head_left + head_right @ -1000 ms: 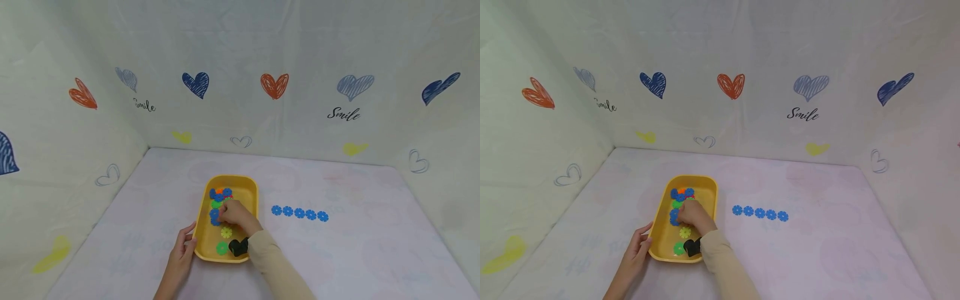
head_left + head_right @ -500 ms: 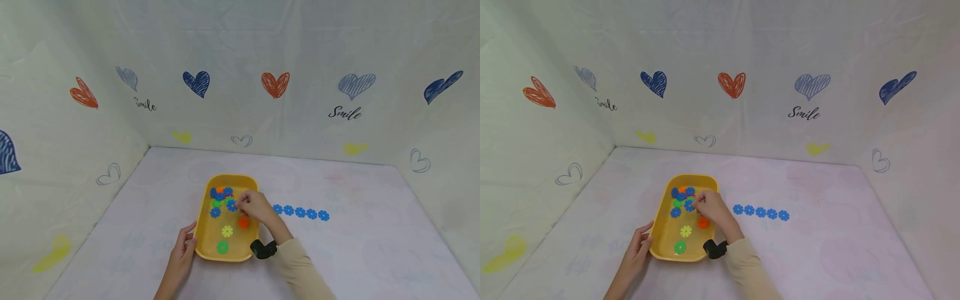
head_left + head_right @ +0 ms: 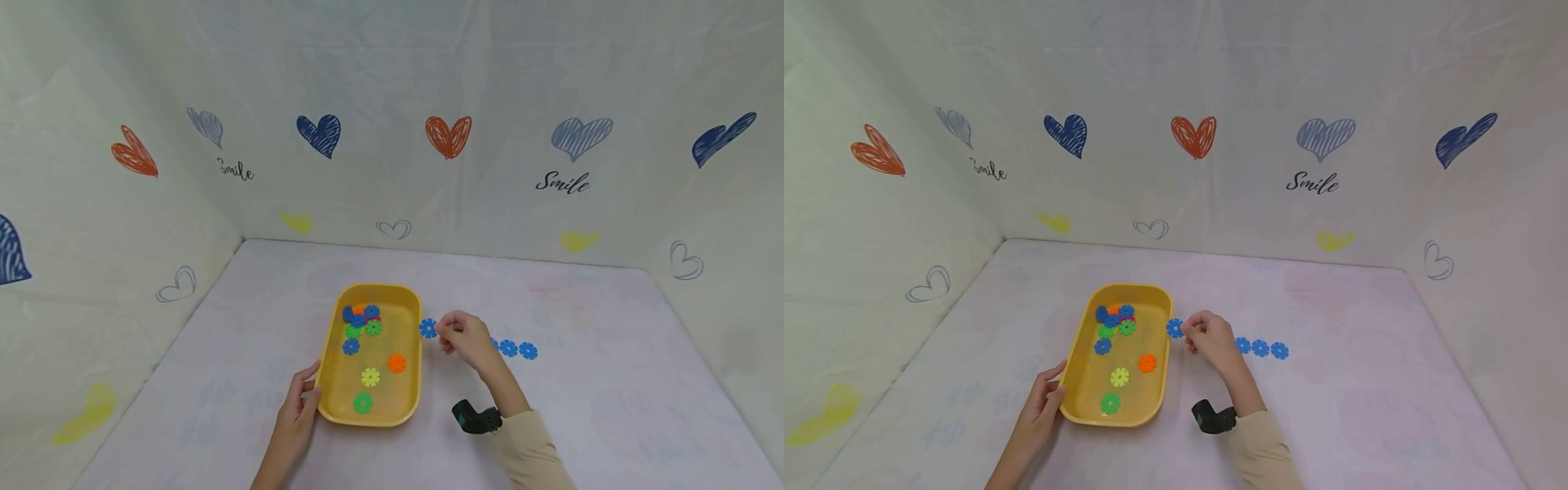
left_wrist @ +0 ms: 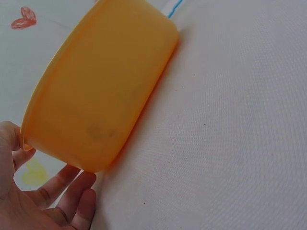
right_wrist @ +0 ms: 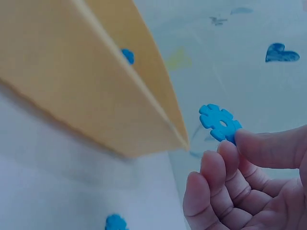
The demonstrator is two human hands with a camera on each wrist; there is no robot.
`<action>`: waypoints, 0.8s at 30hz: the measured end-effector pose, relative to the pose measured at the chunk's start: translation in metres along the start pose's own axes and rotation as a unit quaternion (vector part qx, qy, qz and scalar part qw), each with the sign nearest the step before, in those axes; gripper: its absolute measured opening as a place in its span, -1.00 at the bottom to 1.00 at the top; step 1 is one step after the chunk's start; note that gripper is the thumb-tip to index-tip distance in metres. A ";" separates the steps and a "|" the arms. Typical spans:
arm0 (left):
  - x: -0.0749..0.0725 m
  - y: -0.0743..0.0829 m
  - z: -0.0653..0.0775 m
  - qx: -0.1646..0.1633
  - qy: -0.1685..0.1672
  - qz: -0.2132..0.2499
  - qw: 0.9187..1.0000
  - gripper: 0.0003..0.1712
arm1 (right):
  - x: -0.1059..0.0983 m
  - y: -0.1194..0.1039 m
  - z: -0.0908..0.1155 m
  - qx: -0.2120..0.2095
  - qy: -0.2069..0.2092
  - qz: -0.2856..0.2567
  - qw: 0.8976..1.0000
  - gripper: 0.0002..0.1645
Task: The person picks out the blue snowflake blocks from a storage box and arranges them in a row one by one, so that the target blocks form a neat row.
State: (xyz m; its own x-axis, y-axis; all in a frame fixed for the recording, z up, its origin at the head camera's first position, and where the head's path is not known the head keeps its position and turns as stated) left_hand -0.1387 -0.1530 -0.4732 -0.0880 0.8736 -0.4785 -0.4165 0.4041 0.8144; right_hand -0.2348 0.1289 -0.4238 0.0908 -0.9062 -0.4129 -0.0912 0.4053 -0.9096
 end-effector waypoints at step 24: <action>0.001 -0.001 -0.001 0.001 -0.008 0.001 1.000 -0.56 | -0.082 0.075 0.033 0.081 0.057 0.004 0.995 -0.70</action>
State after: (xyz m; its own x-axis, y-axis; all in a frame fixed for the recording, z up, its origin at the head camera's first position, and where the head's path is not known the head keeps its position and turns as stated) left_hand -0.1394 -0.1535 -0.4751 -0.0742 0.8792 -0.4707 -0.4150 0.4020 0.8162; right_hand -0.2161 0.2376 -0.4594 -0.0241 -0.9073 -0.4199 0.0709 0.4174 -0.9060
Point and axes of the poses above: each hand's wrist, its own z-axis away from the middle knuckle, its own x-axis out of the palm, y = z × x, the point moved 5 cm from there along -z, towards the middle knuckle, and after that the axes turned 13 degrees about -x, right-handed, at the moved point
